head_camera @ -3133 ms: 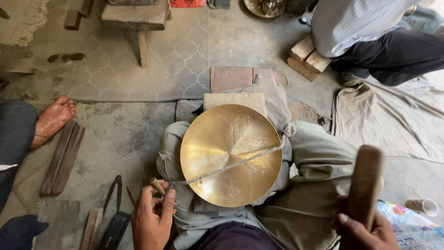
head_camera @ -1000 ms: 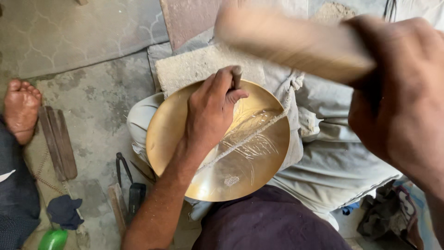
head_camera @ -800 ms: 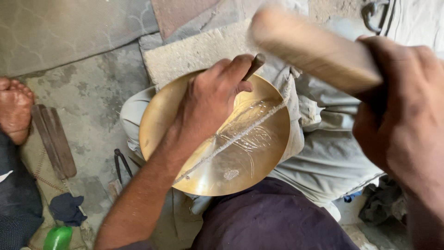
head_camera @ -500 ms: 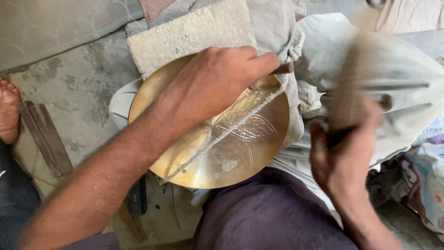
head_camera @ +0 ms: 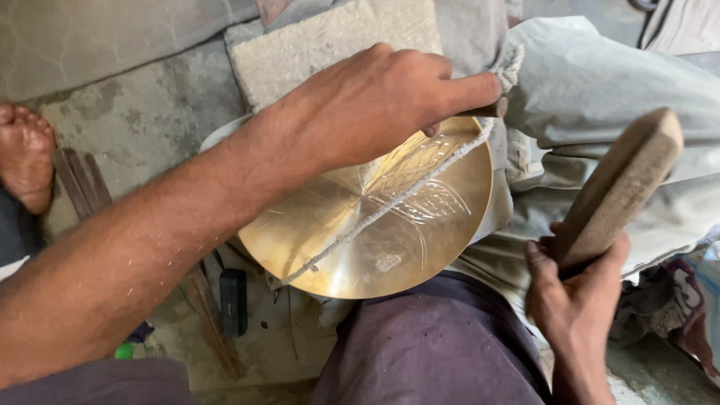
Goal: The person sits on the floor with a brass plate on their lap and engraves a decorative pattern into it, holding a chisel-like punch against the metal and striking it with a wooden mallet. They reposition the punch repeatedly to work across the leaf design on the plate surface.
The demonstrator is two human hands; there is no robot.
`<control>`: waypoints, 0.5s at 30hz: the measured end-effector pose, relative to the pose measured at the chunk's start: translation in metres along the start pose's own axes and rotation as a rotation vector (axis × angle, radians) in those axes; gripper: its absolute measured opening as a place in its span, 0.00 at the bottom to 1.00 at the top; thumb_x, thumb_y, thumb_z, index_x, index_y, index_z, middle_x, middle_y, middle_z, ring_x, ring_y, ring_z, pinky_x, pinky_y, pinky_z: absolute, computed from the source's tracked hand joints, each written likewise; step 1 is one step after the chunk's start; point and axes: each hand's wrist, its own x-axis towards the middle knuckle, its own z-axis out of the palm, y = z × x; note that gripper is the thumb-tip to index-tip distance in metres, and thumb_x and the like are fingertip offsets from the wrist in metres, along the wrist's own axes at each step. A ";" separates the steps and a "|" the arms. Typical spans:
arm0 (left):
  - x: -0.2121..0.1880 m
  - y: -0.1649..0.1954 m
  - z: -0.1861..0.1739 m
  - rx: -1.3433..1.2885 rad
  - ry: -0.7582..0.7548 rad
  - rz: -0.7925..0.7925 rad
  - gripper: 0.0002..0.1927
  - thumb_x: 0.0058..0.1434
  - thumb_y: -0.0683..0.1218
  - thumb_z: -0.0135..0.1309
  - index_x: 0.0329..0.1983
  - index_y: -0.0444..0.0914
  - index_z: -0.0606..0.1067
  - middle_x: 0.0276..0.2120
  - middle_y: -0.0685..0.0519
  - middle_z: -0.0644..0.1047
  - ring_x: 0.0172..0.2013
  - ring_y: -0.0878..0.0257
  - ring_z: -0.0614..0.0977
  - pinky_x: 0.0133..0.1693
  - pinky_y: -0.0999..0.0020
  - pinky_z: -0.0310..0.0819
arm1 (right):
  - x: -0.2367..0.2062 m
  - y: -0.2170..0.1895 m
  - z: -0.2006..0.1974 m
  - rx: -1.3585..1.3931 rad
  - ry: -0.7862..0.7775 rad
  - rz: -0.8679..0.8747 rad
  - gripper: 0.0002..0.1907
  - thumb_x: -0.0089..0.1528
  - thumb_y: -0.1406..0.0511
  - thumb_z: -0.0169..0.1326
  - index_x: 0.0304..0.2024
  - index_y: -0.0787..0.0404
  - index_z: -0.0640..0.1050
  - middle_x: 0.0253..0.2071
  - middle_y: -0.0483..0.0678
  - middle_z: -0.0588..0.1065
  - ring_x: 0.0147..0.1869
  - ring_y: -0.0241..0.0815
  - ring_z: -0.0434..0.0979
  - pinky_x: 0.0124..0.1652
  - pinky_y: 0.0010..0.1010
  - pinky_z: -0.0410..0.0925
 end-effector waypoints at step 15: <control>-0.003 -0.002 0.012 0.087 0.088 0.059 0.10 0.69 0.47 0.56 0.51 0.40 0.73 0.25 0.51 0.75 0.28 0.57 0.85 0.27 0.61 0.81 | 0.022 -0.033 0.019 -0.077 0.159 -0.532 0.31 0.69 0.77 0.58 0.65 0.71 0.53 0.51 0.61 0.72 0.54 0.52 0.75 0.56 0.42 0.71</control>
